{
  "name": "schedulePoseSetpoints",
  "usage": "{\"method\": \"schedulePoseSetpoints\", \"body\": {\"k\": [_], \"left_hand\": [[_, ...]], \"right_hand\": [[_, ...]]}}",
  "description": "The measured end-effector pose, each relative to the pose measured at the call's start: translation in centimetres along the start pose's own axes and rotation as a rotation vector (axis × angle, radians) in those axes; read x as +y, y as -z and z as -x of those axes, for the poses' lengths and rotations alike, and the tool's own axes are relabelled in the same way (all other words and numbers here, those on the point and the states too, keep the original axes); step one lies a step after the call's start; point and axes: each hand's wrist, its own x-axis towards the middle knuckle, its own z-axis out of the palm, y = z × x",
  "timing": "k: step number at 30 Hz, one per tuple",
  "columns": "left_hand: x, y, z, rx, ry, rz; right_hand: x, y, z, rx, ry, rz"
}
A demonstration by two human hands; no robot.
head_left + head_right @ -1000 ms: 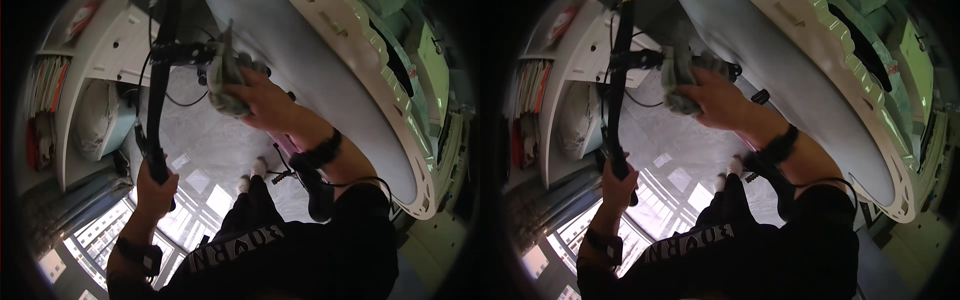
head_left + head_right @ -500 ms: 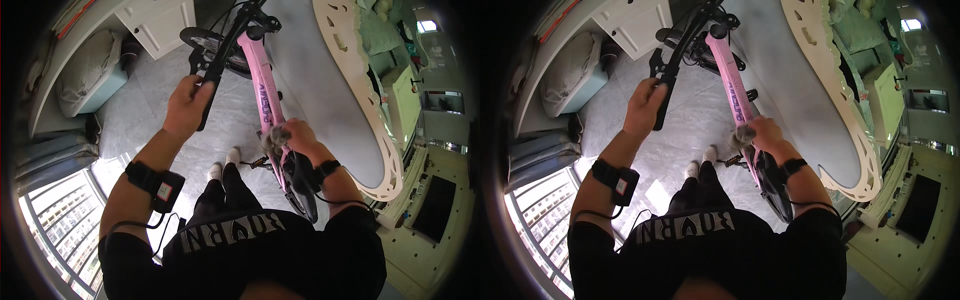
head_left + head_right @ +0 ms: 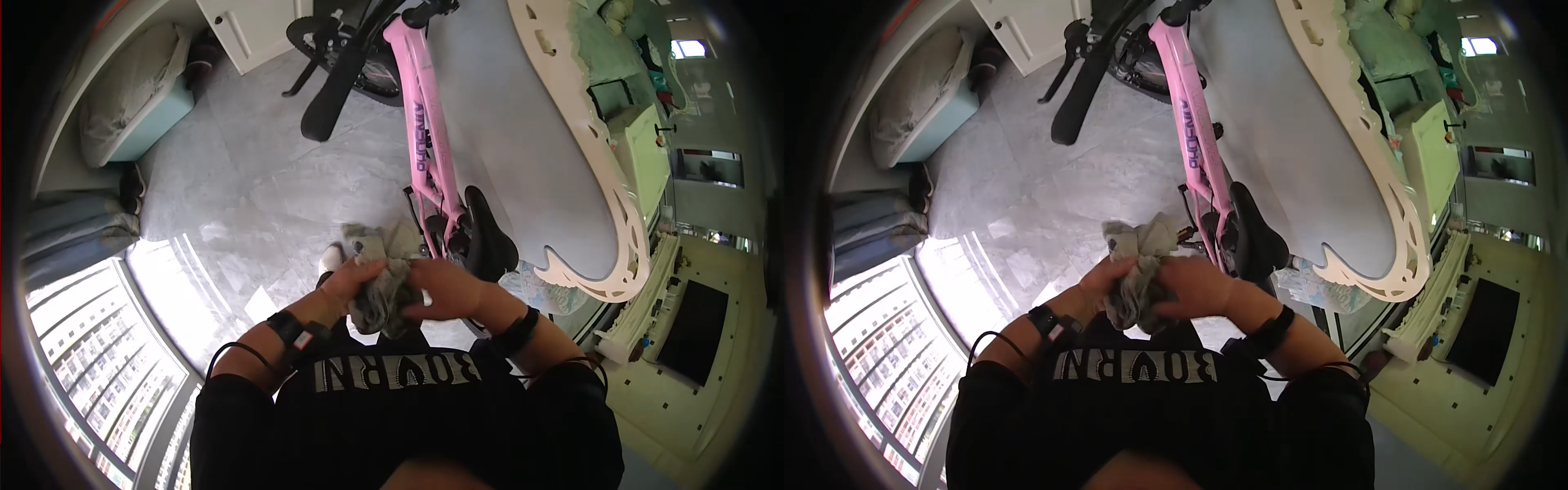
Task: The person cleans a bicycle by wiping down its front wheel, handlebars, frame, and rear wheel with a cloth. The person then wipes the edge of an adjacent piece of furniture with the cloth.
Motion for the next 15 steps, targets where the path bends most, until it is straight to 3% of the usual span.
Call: {"method": "schedulePoseSetpoints", "body": {"k": [1,2,3,5,6,8,10,12,14,15], "left_hand": [[-0.6,0.4,-0.3,0.057,0.045,-0.015],[-1.2,1.0,-0.6,0.086,0.081,0.046],[-1.8,1.9,-0.7,0.115,0.121,0.107],[-3.0,4.6,-1.1,0.144,0.198,0.21],[-3.5,6.0,-1.8,0.229,0.164,0.26],[-4.4,8.5,-3.6,0.395,0.097,0.361],[-4.9,12.2,-6.8,0.455,-0.024,0.308],[-2.4,12.0,-10.1,0.677,-0.141,0.191],[1.8,12.8,-13.9,0.613,-0.296,0.068],[4.4,14.3,-16.0,0.432,-0.389,-0.019]], "right_hand": [[0.6,-0.3,0.0,-0.095,-0.053,0.101],[3.6,0.1,1.3,0.201,-0.207,0.057],[7.3,-0.1,2.6,0.484,-0.196,0.159],[11.8,1.0,5.5,0.719,-0.198,0.506],[14.4,0.7,7.0,0.621,-0.325,0.556],[17.8,-0.1,8.9,0.431,-0.308,0.543],[19.5,-1.7,9.2,0.513,-0.254,0.485],[21.1,-2.3,9.2,0.57,-0.183,0.445],[21.9,-2.3,9.4,0.607,-0.102,0.416],[22.0,-2.1,9.4,0.604,-0.094,0.411]]}}
